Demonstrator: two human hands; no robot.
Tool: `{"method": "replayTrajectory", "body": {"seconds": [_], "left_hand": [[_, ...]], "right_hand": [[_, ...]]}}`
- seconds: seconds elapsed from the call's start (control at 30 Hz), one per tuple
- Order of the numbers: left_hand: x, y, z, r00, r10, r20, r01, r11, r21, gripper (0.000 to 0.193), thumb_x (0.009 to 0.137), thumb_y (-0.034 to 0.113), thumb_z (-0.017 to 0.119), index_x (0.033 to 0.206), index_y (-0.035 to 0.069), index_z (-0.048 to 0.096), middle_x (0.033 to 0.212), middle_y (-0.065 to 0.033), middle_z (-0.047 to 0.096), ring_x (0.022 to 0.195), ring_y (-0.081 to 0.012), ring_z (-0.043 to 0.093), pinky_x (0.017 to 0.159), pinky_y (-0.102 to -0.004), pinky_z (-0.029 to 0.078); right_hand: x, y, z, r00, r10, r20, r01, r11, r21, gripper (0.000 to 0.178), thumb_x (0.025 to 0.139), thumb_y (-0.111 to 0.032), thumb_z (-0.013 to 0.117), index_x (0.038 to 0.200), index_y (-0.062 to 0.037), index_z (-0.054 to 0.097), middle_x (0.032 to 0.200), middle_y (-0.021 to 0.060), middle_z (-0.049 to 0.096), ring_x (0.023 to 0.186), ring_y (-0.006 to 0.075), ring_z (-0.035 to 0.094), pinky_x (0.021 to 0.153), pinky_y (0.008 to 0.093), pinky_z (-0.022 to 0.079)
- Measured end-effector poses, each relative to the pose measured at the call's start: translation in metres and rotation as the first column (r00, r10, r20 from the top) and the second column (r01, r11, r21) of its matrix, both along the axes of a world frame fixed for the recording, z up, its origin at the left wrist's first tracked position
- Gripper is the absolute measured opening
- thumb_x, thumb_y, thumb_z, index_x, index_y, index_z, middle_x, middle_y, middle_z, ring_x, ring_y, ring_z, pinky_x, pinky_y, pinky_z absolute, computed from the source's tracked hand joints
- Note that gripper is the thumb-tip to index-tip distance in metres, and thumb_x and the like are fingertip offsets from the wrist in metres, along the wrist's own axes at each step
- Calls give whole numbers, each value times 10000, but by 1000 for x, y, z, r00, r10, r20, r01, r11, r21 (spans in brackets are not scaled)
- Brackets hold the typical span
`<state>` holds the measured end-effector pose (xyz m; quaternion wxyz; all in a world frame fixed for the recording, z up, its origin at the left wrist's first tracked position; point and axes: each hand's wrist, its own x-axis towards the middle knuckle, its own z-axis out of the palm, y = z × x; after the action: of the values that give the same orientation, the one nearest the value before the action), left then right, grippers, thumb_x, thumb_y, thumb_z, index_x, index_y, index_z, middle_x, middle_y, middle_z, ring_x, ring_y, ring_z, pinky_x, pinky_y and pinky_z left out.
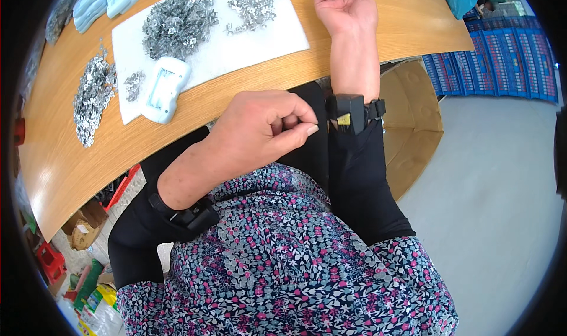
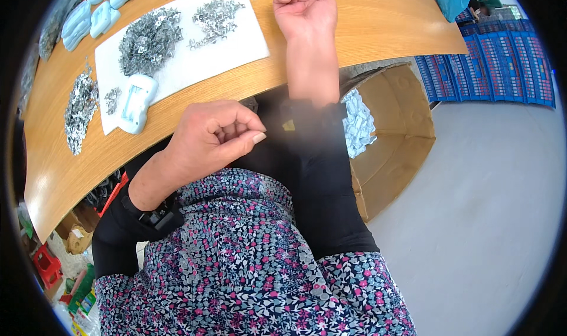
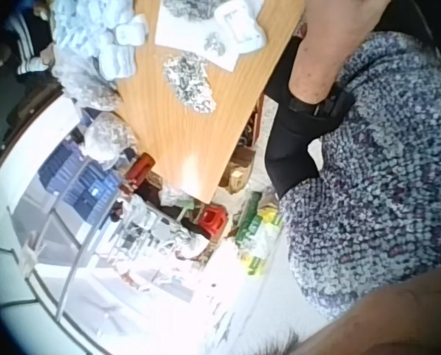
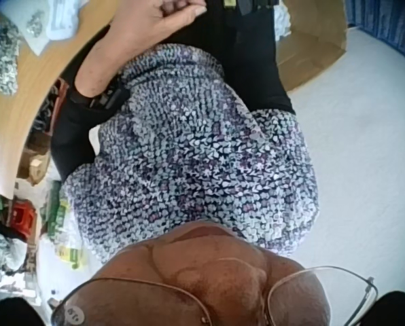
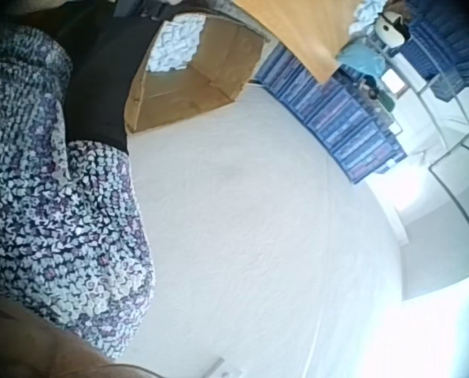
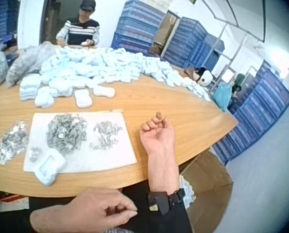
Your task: Assembling small silver metal components into blue plastic housings at a factory table.
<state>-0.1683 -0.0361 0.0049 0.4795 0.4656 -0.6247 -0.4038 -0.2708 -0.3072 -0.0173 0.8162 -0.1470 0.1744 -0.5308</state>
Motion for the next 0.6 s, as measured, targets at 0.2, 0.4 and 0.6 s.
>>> {"method": "replayTrajectory", "body": {"seconds": [0.2,0.4,0.6], "left_hand": [[12,3,5,996,-84,-30,89,967,240,67,906,51,707,962,17,695,719,28,642,614,1,524,536,-199,423],[1,2,-10,966,-217,-143,251,919,303,134,926,84,665,1001,-24,690,811,-34,702,761,-59,625,681,-238,509],[-4,4,-26,960,-208,-188,258,919,299,175,926,84,620,1029,-34,699,878,-52,724,791,-81,649,717,-258,529]], "right_hand": [[21,57,31,954,300,11,-297,949,-106,368,1080,-350,344,972,-76,565,703,3,471,599,140,404,578,304,367],[53,111,24,847,433,-308,-492,859,-144,355,1090,-335,372,1013,-53,573,709,19,534,590,158,491,583,297,427],[62,131,20,680,73,-730,-506,767,-394,400,1086,-358,398,1011,-20,598,717,11,557,594,104,510,556,233,426]]}}
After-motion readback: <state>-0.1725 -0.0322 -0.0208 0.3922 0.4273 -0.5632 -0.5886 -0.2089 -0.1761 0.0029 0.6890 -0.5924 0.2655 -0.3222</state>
